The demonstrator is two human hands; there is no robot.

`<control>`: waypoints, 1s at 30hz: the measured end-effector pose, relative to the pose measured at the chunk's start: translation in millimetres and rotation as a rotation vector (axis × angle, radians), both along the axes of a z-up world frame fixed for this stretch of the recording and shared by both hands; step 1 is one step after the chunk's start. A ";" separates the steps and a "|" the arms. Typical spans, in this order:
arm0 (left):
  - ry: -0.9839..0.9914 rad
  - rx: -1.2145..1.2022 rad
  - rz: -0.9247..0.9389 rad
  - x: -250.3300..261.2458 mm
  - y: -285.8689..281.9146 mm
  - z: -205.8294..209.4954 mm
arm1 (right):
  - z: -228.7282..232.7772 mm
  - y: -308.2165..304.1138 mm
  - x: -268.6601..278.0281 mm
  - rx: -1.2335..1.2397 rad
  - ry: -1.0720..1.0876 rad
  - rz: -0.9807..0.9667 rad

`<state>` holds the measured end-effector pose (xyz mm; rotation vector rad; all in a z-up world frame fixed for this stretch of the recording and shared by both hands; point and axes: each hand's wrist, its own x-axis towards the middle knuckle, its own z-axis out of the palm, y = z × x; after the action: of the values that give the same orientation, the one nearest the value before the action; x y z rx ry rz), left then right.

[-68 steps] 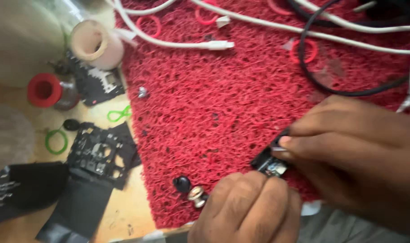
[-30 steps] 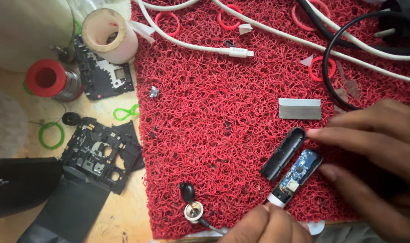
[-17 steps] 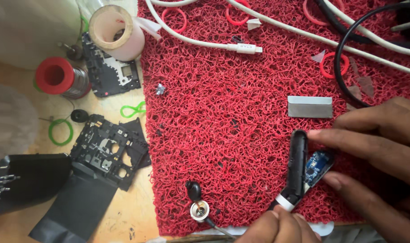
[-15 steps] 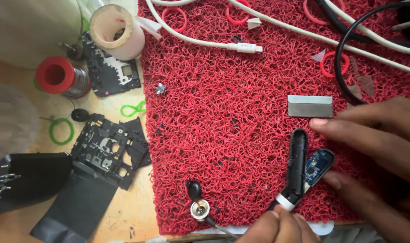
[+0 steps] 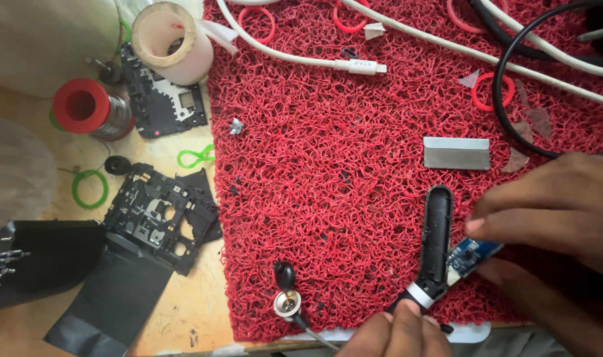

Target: The person disassembles a black wearable device, removes the internal circuit board, and tests it by connecting a USB cable. The board lights up with blue and red LEDs, indicating a functional test.

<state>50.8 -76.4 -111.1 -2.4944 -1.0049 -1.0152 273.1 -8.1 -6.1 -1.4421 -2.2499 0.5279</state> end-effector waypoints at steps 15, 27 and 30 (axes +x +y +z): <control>-0.172 -0.647 0.044 -18.7 27.4 66.6 | -22.1 -14.9 36.4 -0.127 -0.022 0.026; -0.239 -0.603 0.218 1.4 7.8 40.8 | -16.9 -10.7 32.1 -0.088 -0.107 0.130; -0.171 -0.569 0.231 2.2 6.7 39.1 | -15.2 -9.5 28.4 -0.053 -0.094 0.152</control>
<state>53.0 -69.6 -72.0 -2.6439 -1.8037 -0.9851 301.5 -17.5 -21.3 -1.3533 -2.4509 0.5821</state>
